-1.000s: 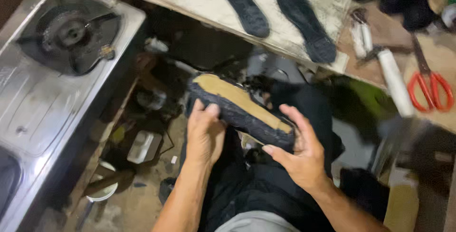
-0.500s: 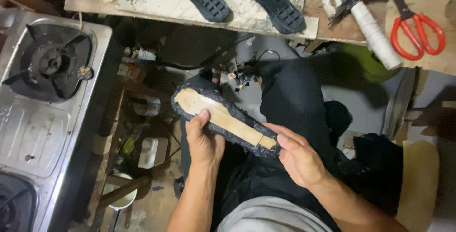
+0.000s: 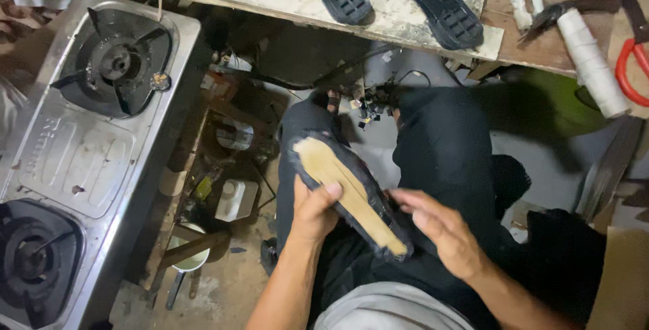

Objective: The person sits on the floor holding a shoe upper on their lap, hammers a rubber sole onto it, presses the sole and upper together by hand, and turns the shoe over to hammer and press the edges, working on the shoes one at a time.

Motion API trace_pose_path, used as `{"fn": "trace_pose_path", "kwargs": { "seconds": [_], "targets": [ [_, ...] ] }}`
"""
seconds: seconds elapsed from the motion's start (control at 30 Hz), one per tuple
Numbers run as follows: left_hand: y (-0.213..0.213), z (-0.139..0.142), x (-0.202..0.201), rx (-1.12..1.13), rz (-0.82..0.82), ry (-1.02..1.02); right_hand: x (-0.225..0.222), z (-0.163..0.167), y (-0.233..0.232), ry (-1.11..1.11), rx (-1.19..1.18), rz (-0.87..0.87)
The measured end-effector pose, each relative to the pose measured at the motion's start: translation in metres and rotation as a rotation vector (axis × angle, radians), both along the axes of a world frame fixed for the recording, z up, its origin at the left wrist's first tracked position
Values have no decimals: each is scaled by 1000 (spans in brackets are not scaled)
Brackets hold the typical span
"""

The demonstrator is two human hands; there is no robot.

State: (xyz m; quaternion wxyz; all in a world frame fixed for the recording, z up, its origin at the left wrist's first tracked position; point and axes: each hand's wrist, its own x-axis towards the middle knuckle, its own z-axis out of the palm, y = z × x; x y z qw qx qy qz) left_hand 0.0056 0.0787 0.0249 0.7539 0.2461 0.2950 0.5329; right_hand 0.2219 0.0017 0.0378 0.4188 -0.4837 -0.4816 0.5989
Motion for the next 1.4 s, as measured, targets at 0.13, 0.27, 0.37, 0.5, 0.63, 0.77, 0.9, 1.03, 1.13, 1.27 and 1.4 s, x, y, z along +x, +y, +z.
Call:
{"fn": "trace_pose_path", "kwargs": {
  "seconds": [0.13,0.27,0.37,0.5,0.63,0.77,0.9,1.03,1.13,1.27,1.4],
  "targets": [
    [-13,-2,-3,68,-292,166,3,8,19,237,-81,-50],
    [-24,-3,-2,156,-458,168,5,17,31,460,-198,26],
    [-30,-3,-1,166,-499,146,9,24,39,489,-342,83],
    [-33,-4,1,134,-532,158,12,34,45,415,-359,156],
    [-32,-4,3,161,-570,202,3,47,37,-281,46,177],
    [-29,-4,3,231,-563,231,-13,48,23,-675,446,15],
    [-25,-5,3,165,-558,178,-14,28,19,-590,390,12],
    [-21,-5,3,106,-535,147,-3,6,20,29,-152,79],
    [-20,-6,4,145,-559,133,4,0,22,258,-242,112],
    [-18,-7,6,163,-627,115,12,6,34,378,-398,56],
    [-16,-8,8,285,-649,188,20,25,46,106,-251,114]
  ]
}}
